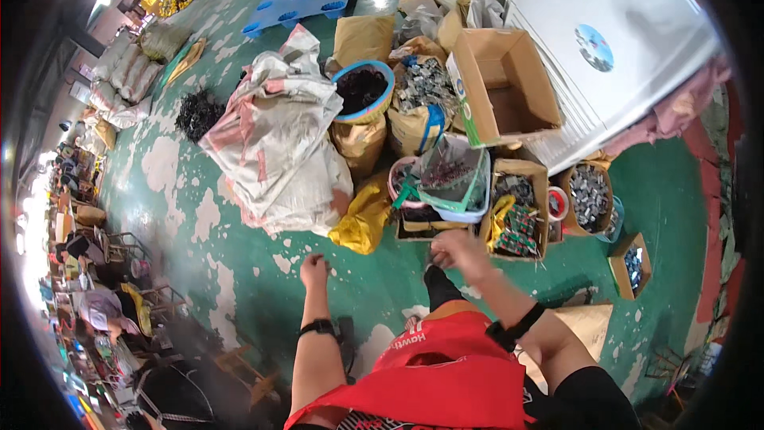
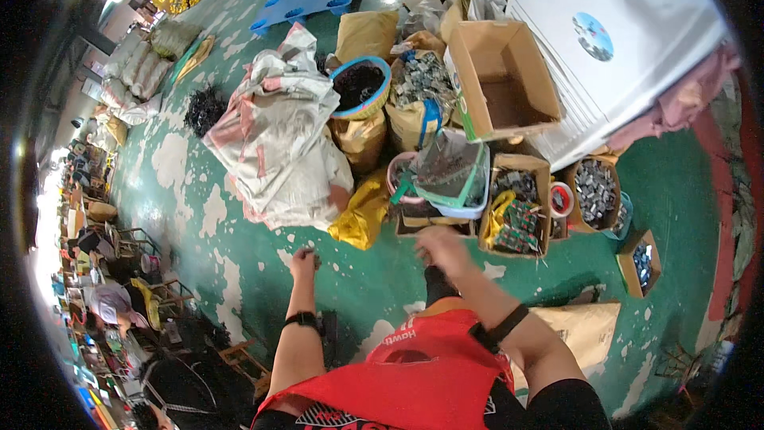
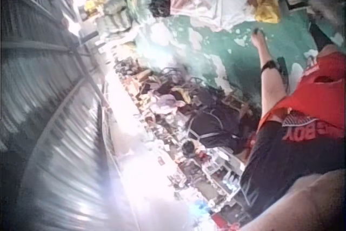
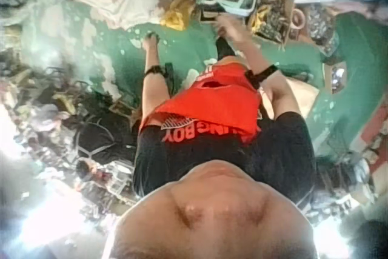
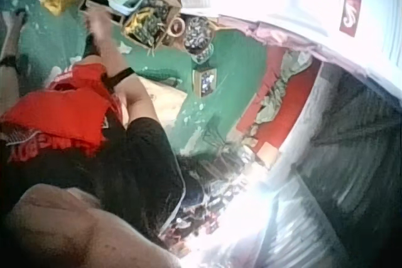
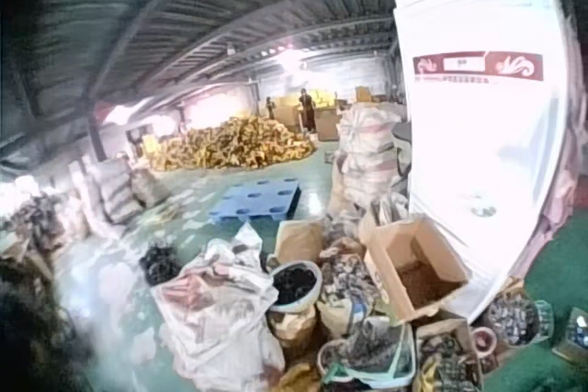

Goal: Assembling and organizing power cords and electronic components in a workshop environment.

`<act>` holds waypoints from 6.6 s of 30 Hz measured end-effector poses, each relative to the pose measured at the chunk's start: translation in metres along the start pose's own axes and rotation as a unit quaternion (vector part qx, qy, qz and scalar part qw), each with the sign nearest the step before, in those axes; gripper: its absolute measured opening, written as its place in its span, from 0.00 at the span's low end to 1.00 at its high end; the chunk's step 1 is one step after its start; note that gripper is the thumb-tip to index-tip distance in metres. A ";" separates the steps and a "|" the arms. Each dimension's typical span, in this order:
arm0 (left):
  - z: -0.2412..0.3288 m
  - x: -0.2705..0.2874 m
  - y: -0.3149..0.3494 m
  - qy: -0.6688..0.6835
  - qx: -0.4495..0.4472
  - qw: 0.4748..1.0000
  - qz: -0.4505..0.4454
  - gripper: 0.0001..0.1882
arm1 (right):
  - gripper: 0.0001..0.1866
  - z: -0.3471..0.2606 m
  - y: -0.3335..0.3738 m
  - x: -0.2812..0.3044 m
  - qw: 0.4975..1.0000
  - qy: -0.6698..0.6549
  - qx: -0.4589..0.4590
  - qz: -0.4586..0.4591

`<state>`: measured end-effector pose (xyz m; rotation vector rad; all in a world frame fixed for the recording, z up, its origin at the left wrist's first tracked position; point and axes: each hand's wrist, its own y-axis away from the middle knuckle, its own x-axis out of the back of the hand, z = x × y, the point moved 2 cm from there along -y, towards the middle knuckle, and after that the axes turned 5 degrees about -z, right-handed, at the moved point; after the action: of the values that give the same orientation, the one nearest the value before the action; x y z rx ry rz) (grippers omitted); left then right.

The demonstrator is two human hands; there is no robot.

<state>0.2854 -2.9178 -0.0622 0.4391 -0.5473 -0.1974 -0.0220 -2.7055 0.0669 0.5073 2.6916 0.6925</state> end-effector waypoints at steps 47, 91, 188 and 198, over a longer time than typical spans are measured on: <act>0.099 -0.024 0.051 0.209 0.552 0.791 -0.163 0.20 | 0.35 -0.031 -0.071 0.035 0.962 0.226 -0.145 0.042; 0.095 -0.145 -0.021 0.278 0.459 0.838 -0.099 0.24 | 0.11 -0.022 -0.435 0.314 0.788 0.548 0.007 0.280; -0.019 -0.591 0.676 -0.312 -0.541 0.231 -0.746 0.21 | 0.15 0.530 0.453 0.170 0.865 0.144 -0.204 0.436; -0.029 -0.580 0.576 -0.288 -0.681 0.217 -0.637 0.21 | 0.26 0.323 0.533 0.181 0.932 0.183 -0.276 0.143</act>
<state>-0.1478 -2.2241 -0.0896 -1.2416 -0.3476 -2.3925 0.0782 -2.0647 0.0322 0.6718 2.5759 1.7108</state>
